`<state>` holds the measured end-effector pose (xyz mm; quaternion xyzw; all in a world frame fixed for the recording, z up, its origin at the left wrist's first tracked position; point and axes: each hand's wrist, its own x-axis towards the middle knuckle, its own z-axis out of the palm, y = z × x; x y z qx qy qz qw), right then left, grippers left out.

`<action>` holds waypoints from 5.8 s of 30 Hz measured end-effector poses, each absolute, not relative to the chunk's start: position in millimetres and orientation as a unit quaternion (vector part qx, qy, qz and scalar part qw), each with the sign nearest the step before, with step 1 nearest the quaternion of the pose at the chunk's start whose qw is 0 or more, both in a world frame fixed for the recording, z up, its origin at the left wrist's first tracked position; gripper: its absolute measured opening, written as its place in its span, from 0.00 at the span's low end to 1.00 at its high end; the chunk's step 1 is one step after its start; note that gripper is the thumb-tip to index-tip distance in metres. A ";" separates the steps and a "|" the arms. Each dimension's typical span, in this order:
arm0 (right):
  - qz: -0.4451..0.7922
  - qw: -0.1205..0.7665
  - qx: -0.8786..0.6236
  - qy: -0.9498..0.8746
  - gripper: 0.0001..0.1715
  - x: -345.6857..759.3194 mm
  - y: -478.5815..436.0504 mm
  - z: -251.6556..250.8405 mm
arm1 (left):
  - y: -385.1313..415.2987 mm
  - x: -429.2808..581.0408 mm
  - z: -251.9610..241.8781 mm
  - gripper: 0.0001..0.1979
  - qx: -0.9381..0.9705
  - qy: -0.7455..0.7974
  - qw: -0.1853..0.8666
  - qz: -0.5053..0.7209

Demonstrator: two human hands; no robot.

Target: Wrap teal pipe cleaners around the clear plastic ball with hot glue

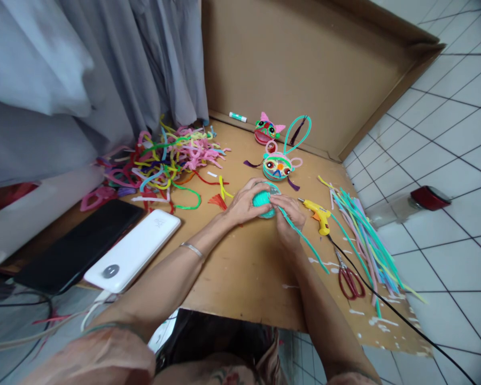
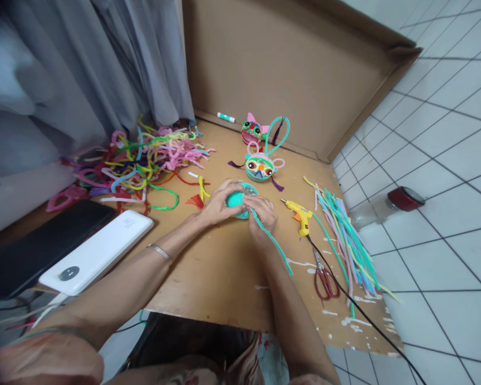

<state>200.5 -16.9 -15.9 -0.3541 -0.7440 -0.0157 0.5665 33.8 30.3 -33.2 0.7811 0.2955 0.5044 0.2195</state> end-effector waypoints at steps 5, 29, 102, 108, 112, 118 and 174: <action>-0.011 0.571 -0.356 -0.740 0.09 198.7 -17.8 -13.5 | 31.6 32.8 -33.7 0.22 0.784 0.290 0.218 0.505; 0.006 0.593 -0.349 -0.726 0.10 194.7 -19.7 -12.4 | 29.8 34.0 -32.7 0.20 0.790 0.258 0.187 0.524; -0.014 0.566 -0.377 -0.733 0.11 199.1 -16.6 -12.6 | 28.5 36.1 -24.8 0.18 0.774 0.243 0.201 0.549; -0.021 0.589 -0.336 -0.735 0.10 196.4 -15.2 -15.6 | 29.2 33.7 -25.5 0.17 0.782 0.226 0.192 0.548; -0.035 0.590 -0.334 -0.734 0.11 193.5 -16.6 -16.5 | 27.4 30.8 -26.3 0.20 0.787 0.248 0.197 0.529; -0.056 0.570 -0.353 -0.739 0.12 193.8 -16.9 -15.9 | 23.7 29.3 -27.6 0.22 0.791 0.245 0.198 0.524; 0.247 0.500 -0.511 -0.655 0.16 201.8 8.1 7.9 | 23.1 29.4 -28.0 0.22 0.795 0.247 0.234 0.503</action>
